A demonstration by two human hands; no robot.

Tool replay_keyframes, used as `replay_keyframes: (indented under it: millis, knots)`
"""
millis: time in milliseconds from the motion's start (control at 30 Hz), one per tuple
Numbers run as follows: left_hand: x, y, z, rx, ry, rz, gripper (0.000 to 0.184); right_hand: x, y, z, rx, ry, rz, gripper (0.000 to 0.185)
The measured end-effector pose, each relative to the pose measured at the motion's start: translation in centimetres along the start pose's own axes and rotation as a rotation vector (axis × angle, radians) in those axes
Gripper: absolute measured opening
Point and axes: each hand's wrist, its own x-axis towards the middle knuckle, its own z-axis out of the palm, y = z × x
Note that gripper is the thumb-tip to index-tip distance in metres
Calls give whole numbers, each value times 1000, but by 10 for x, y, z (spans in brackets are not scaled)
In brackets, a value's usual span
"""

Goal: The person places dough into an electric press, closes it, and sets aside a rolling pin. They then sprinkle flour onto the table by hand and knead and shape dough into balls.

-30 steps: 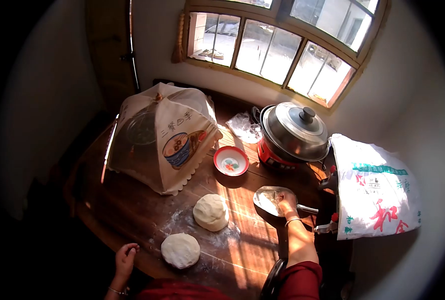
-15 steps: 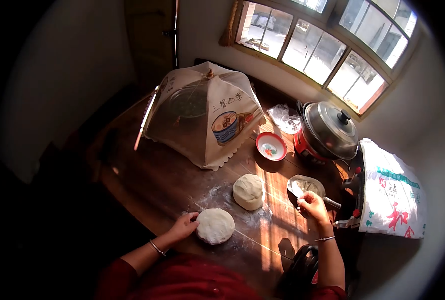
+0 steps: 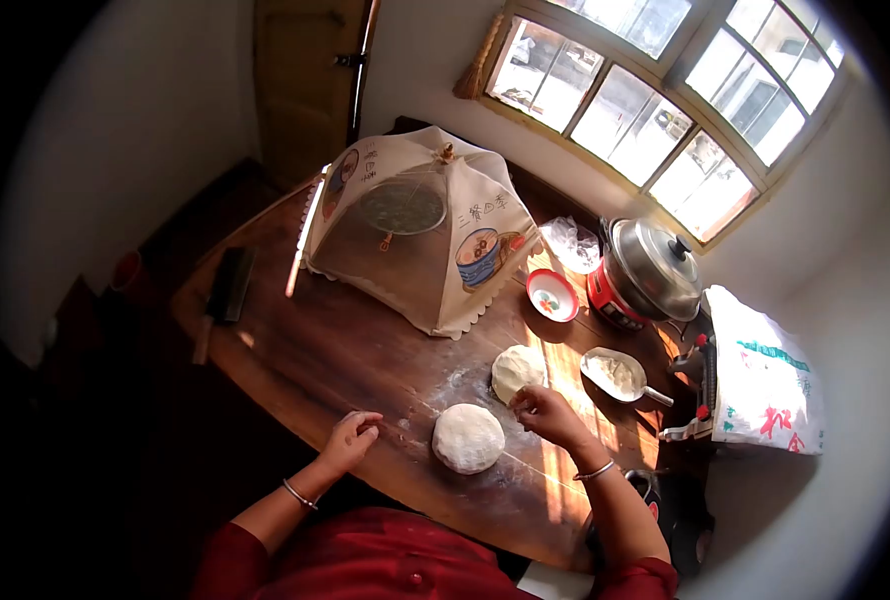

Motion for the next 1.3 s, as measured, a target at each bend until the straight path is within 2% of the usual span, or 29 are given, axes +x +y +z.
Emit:
replay_keyframes:
  millis: [33, 67, 100, 167, 200, 233, 300, 333, 367, 433, 500, 567, 633, 667, 700, 767, 833, 867, 900, 967, 1100, 1167, 1233, 1267, 1300]
  knots:
    - [-8, -3, -16, 0, 78, -3, 28, -2, 9, 9, -284, -29, -196, 14]
    - [-15, -7, -31, -7, 79, -1, 28, -2, 0, 14, -288, -63, -170, 15]
    - [-25, -12, -45, -79, 133, -98, 27, 1, -4, 15, -294, -69, -167, 15]
    - [-43, -10, -72, -192, 207, -219, 26, 6, -10, 17, 428, 100, 257, 17]
    - [-50, -10, -84, -215, 236, -221, 26, 5, -11, 22, 334, 96, 293, 18]
    - [-55, -11, -95, -237, 265, -219, 26, 3, -8, 28, 62, -33, 121, 19]
    - [-63, -12, -114, -241, 282, -219, 25, -2, -28, 41, -193, -53, 15, 13]
    - [-66, -13, -121, -247, 301, -219, 24, -1, -23, 45, -57, 51, 101, 11]
    - [-68, -14, -127, -251, 299, -223, 24, 2, -18, 47, 398, 192, 337, 9]
    - [-68, -16, -136, -271, 343, -214, 23, -5, -14, 55, 382, 239, 363, 11]
    - [-65, -15, -143, -272, 338, -241, 23, -11, -22, 70, 91, 11, 337, 16]
    - [-62, -13, -146, -282, 307, -245, 24, -12, -11, 77, 20, -6, 289, 17]
    - [-57, -13, -147, -287, 282, -250, 23, -9, -27, 85, 647, 329, 354, 19]
    - [-54, -13, -146, -294, 265, -250, 23, -6, -28, 93, 608, 283, 367, 20]
    - [-52, -13, -145, -287, 262, -250, 23, -8, -12, 105, 430, 151, 313, 25]
    - [-45, -13, -141, -304, 203, -247, 22, -6, -35, 108, 107, 164, 276, 29]
    - [-40, -13, -136, -327, 171, -227, 21, -3, -34, 112, 612, 403, 252, 31]
    - [-38, -13, -133, -327, 139, -226, 21, -6, -39, 113, 596, 397, 297, 31]
    - [-35, -12, -131, -326, 110, -221, 22, -11, -36, 117, 125, 323, 244, 32]
    - [-32, -11, -125, -317, 76, -210, 22, -20, -40, 122, -447, 292, -42, 30]
    - [-25, -14, -111, -341, 25, -162, 23, -27, -45, 138, -505, 639, 10, 30]
    - [-19, -14, -105, -331, -13, -161, 23, -34, -26, 151, -541, 381, 24, 33]
    - [-11, -12, -99, -298, -59, -160, 26, -39, -18, 150, -607, 321, -26, 35]
    - [-8, -7, -97, -280, -64, -151, 26, -38, -16, 145, -464, 357, 5, 34]
    - [-6, -1, -94, -263, -77, -143, 26, -35, -40, 137, -521, 486, -13, 30]
